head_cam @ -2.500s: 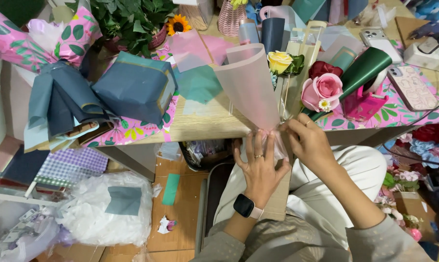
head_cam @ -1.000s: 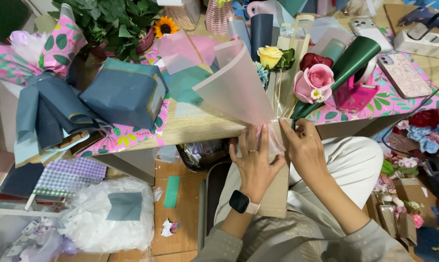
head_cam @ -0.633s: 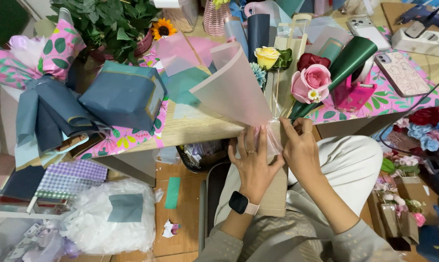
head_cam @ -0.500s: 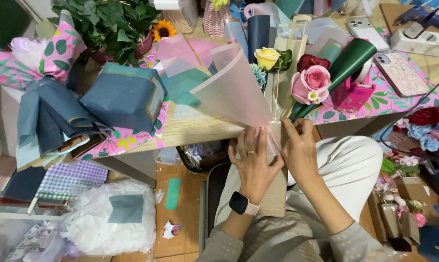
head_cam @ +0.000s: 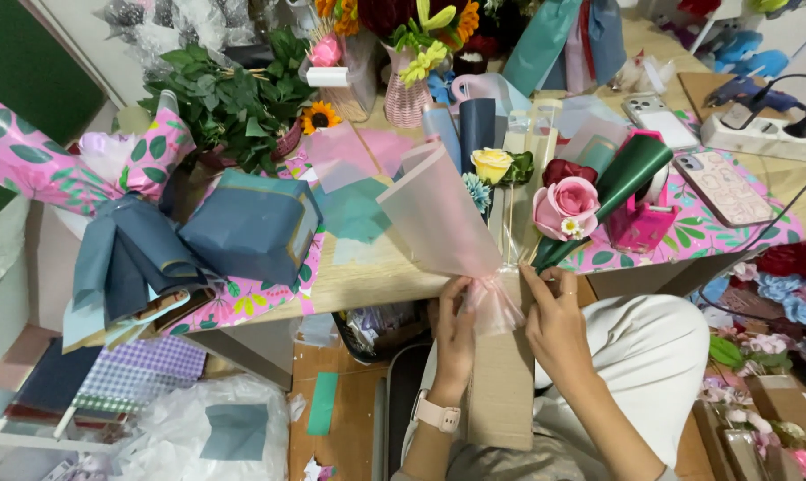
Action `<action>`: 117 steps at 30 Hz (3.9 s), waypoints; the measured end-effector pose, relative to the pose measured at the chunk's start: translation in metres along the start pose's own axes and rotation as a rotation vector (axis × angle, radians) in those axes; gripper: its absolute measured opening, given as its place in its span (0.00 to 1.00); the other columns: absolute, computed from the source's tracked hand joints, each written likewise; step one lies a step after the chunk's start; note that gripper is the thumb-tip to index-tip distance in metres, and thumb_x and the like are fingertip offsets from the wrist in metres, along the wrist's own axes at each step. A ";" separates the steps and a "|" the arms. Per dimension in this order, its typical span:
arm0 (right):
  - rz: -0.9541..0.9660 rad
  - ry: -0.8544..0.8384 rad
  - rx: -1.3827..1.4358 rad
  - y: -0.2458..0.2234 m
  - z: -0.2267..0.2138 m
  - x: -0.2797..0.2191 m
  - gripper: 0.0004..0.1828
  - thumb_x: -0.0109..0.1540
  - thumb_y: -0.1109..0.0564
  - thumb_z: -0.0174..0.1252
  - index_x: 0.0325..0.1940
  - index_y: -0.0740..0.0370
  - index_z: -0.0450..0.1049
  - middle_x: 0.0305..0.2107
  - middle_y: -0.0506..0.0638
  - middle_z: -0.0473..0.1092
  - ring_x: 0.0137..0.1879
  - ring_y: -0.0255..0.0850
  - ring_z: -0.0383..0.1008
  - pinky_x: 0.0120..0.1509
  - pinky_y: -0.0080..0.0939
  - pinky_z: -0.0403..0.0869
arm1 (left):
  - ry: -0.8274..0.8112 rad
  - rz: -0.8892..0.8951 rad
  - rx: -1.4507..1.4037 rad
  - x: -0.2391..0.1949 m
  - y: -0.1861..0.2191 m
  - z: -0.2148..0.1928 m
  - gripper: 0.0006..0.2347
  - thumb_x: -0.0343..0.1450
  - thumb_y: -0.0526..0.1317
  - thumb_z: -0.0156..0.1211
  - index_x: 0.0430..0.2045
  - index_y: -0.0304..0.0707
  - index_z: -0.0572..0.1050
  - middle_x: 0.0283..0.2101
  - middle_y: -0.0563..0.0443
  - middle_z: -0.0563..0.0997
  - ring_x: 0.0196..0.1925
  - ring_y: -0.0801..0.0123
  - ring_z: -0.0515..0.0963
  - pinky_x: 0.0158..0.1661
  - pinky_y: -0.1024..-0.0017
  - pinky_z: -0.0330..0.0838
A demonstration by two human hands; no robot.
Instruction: The person wraps a bouquet of artificial flowers using pink and blue translucent paper. They fold the paper around the stems, secure it with tape from a dispenser, and adjust the layers to form a finished bouquet.
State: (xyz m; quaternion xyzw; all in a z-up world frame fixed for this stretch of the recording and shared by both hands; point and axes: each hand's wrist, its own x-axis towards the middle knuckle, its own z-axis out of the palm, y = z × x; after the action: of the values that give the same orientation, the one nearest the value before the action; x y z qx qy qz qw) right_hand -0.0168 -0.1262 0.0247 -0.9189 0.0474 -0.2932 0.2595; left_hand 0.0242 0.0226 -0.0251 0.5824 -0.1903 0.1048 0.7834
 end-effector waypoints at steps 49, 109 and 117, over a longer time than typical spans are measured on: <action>0.167 -0.422 1.027 0.004 0.055 -0.013 0.19 0.61 0.63 0.44 0.54 0.60 0.72 0.45 0.49 0.70 0.50 0.36 0.69 0.56 0.37 0.68 | 0.413 0.120 0.270 -0.009 0.100 0.012 0.15 0.69 0.40 0.66 0.46 0.35 0.70 0.56 0.42 0.69 0.64 0.55 0.70 0.65 0.60 0.63; 0.737 0.016 0.267 0.142 -0.107 0.152 0.20 0.66 0.46 0.61 0.25 0.56 0.69 0.18 0.50 0.59 0.25 0.38 0.56 0.28 0.39 0.57 | 0.386 0.095 0.563 -0.006 0.056 0.009 0.17 0.68 0.41 0.68 0.42 0.31 0.67 0.51 0.40 0.69 0.59 0.49 0.72 0.58 0.54 0.67; 0.720 0.057 0.472 0.135 -0.100 0.157 0.06 0.63 0.62 0.61 0.33 0.59 0.82 0.28 0.46 0.77 0.20 0.31 0.59 0.27 0.31 0.70 | 0.378 0.098 0.590 -0.005 0.054 0.008 0.18 0.69 0.46 0.65 0.41 0.29 0.67 0.50 0.40 0.68 0.58 0.49 0.72 0.58 0.54 0.67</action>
State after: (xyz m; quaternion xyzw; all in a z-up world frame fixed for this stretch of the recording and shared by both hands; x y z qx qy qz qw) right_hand 0.0648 -0.3248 0.1073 -0.7506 0.3039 -0.2120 0.5471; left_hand -0.0030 0.0320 0.0220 0.7441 -0.0314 0.2986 0.5967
